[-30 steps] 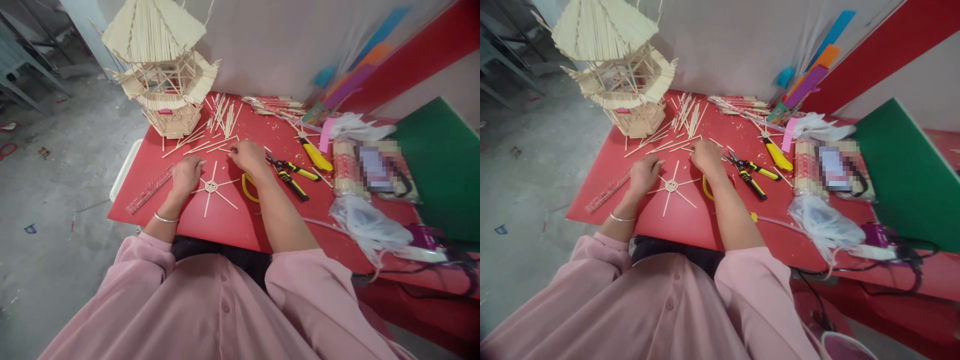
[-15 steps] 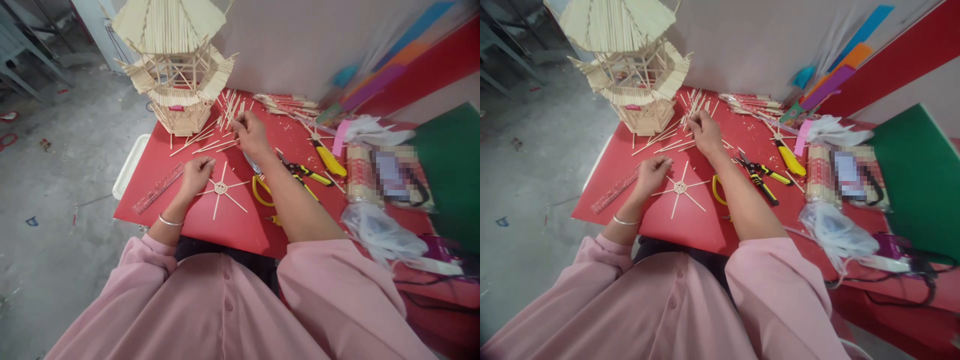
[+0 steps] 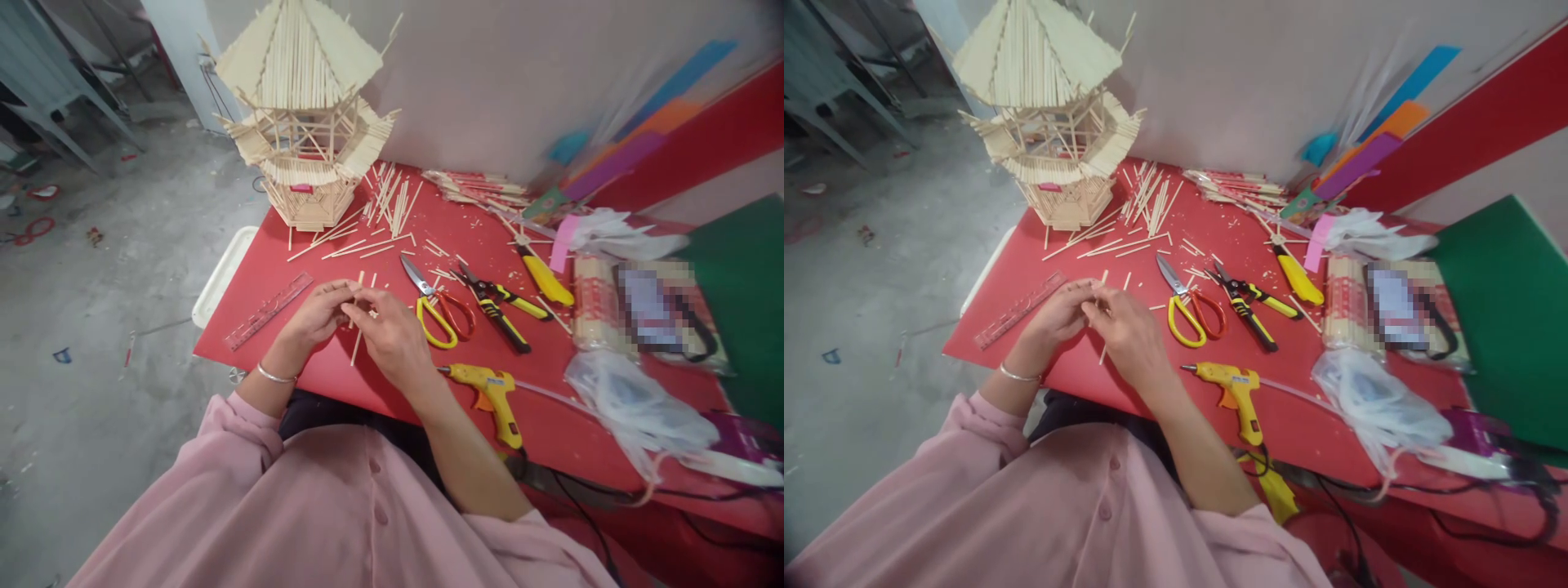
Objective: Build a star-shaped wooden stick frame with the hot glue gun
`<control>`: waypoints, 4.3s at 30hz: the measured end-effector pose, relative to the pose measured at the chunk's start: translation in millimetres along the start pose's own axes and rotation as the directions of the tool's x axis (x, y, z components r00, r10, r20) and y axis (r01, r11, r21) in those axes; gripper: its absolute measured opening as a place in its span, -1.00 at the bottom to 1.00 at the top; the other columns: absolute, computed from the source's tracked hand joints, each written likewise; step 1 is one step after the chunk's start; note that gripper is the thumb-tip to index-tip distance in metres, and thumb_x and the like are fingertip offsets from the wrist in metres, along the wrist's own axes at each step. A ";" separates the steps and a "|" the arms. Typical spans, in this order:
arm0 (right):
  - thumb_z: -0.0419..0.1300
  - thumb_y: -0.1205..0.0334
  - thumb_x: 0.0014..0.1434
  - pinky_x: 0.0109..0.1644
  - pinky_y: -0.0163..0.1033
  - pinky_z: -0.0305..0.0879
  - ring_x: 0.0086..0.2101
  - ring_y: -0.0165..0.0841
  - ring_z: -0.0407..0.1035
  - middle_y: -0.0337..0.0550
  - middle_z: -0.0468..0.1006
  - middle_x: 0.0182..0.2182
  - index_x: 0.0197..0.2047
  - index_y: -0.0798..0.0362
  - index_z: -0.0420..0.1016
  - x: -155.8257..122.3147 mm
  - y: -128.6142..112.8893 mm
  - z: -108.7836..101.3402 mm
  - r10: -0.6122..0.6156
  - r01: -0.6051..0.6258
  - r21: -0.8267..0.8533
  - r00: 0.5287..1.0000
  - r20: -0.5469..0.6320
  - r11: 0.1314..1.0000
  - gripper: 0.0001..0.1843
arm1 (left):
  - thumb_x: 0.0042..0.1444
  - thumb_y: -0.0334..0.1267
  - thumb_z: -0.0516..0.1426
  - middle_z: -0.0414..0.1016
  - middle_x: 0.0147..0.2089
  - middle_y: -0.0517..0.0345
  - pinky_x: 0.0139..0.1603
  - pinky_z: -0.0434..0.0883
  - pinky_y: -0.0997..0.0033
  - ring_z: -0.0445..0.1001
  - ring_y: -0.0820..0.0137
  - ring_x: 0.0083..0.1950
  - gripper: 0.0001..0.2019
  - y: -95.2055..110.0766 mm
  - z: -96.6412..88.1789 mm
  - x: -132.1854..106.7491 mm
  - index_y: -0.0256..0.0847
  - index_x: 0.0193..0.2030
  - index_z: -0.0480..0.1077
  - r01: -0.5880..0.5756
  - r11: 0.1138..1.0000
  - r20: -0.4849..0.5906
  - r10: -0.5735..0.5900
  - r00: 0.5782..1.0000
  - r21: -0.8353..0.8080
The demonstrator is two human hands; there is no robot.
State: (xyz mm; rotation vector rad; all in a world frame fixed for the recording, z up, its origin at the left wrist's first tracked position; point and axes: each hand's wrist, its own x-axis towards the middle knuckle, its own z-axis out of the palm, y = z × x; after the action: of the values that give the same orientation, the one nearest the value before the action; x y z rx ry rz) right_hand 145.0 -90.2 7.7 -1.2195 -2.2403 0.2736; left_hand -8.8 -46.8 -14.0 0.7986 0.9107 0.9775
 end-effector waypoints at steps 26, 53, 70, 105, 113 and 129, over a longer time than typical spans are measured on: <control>0.06 0.12 0.40 0.02 -0.12 0.41 -0.12 -0.23 0.44 0.00 0.54 -0.17 0.08 0.02 0.59 -41.5 29.9 39.6 0.346 -0.357 -0.004 0.909 -0.233 0.934 -0.65 | 0.35 -0.23 0.09 0.56 -0.26 0.03 -0.06 0.39 0.27 0.47 0.25 -0.16 -0.74 -39.2 -17.8 -5.1 -0.15 -0.20 0.62 -0.185 0.089 0.124 0.460 0.879 0.979; 0.05 0.24 0.37 -0.17 -0.18 0.20 -0.20 -0.23 0.37 -0.04 0.53 -0.20 0.16 -0.05 0.59 -21.9 35.6 38.1 0.415 -0.413 -0.159 0.910 -0.021 0.897 -0.60 | 0.24 -0.37 0.12 0.55 -0.30 0.06 -0.10 0.34 0.22 0.46 0.28 -0.21 -0.79 -47.1 -19.1 6.1 -0.17 -0.35 0.58 -0.274 0.190 0.130 0.547 0.827 0.943; 0.05 0.24 0.36 -0.15 -0.16 0.19 -0.19 -0.22 0.35 -0.03 0.53 -0.19 0.13 -0.04 0.61 -22.0 33.3 38.9 0.436 -0.434 -0.159 0.900 -0.023 0.887 -0.60 | 0.20 -0.41 0.13 0.56 -0.30 0.06 -0.12 0.33 0.22 0.46 0.28 -0.22 -0.80 -43.3 -15.0 4.9 -0.18 -0.38 0.57 -0.251 0.167 0.128 0.531 0.838 0.953; 0.04 0.23 0.37 -0.15 -0.17 0.20 -0.19 -0.22 0.38 -0.02 0.54 -0.17 0.11 -0.01 0.62 -20.3 32.7 38.8 0.459 -0.456 -0.163 0.888 -0.015 0.875 -0.60 | 0.18 -0.41 0.14 0.56 -0.32 0.04 -0.12 0.34 0.20 0.47 0.27 -0.23 -0.80 -43.0 -13.2 5.1 -0.18 -0.40 0.56 -0.252 0.153 0.133 0.537 0.833 0.956; 0.04 0.23 0.36 -0.18 -0.17 0.18 -0.19 -0.23 0.35 -0.02 0.53 -0.19 0.11 -0.03 0.62 -20.3 31.5 37.9 0.448 -0.444 -0.160 0.894 -0.013 0.881 -0.60 | 0.19 -0.40 0.13 0.55 -0.33 0.05 -0.14 0.34 0.21 0.46 0.27 -0.24 -0.79 -42.5 -12.4 5.4 -0.16 -0.42 0.55 -0.228 0.154 0.114 0.532 0.839 0.961; 0.03 0.24 0.37 -0.14 -0.16 0.21 -0.17 -0.22 0.38 -0.01 0.54 -0.16 0.12 -0.04 0.61 -19.3 29.6 39.6 0.449 -0.441 -0.187 0.894 0.000 0.878 -0.60 | 0.19 -0.38 0.14 0.55 -0.33 0.03 -0.16 0.34 0.22 0.46 0.26 -0.25 -0.80 -43.9 -13.5 6.3 -0.17 -0.41 0.55 -0.232 0.140 0.122 0.541 0.832 0.963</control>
State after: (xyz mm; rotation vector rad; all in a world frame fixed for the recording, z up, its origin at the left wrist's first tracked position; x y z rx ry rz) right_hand 151.6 -85.9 -44.9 -1.8460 -2.0276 0.2740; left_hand -4.6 -54.4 -59.6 2.1514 1.6384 0.8976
